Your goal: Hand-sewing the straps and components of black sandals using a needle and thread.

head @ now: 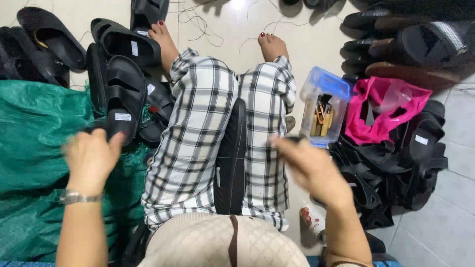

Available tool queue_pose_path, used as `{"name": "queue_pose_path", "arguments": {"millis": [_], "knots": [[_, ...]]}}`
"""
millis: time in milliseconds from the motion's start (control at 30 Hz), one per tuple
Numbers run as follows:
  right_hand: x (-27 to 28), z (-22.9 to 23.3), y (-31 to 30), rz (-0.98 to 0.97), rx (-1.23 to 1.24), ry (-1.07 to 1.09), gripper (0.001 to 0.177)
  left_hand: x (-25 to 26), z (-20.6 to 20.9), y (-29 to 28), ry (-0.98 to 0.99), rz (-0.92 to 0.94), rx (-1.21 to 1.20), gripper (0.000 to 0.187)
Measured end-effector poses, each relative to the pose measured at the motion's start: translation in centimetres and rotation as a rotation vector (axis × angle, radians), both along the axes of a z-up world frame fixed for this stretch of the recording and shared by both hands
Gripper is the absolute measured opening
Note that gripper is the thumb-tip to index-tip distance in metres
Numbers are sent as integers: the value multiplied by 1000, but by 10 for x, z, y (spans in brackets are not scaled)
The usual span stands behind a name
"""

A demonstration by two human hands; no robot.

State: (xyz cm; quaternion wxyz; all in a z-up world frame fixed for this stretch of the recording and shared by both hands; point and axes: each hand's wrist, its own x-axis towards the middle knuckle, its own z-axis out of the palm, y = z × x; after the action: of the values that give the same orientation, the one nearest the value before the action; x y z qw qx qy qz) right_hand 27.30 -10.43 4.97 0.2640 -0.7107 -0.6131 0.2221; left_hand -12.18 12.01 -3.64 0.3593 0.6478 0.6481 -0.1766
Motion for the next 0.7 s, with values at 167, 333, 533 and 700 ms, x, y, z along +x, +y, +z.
{"name": "queue_pose_path", "arguments": {"millis": [167, 333, 533, 700], "knots": [[-20, 0, 7, 331, -142, -155, 46, 112, 96, -5, -684, -435, 357, 73], [-21, 2, 13, 351, -150, -165, 48, 133, 53, -40, -629, -804, 353, 116], [-20, 5, 17, 366, -161, -177, 48, 141, 44, -48, -717, -843, 380, 118], [-23, 20, 23, 371, -175, -175, 51, 142, 39, -51, -757, -835, 399, 117]]}}
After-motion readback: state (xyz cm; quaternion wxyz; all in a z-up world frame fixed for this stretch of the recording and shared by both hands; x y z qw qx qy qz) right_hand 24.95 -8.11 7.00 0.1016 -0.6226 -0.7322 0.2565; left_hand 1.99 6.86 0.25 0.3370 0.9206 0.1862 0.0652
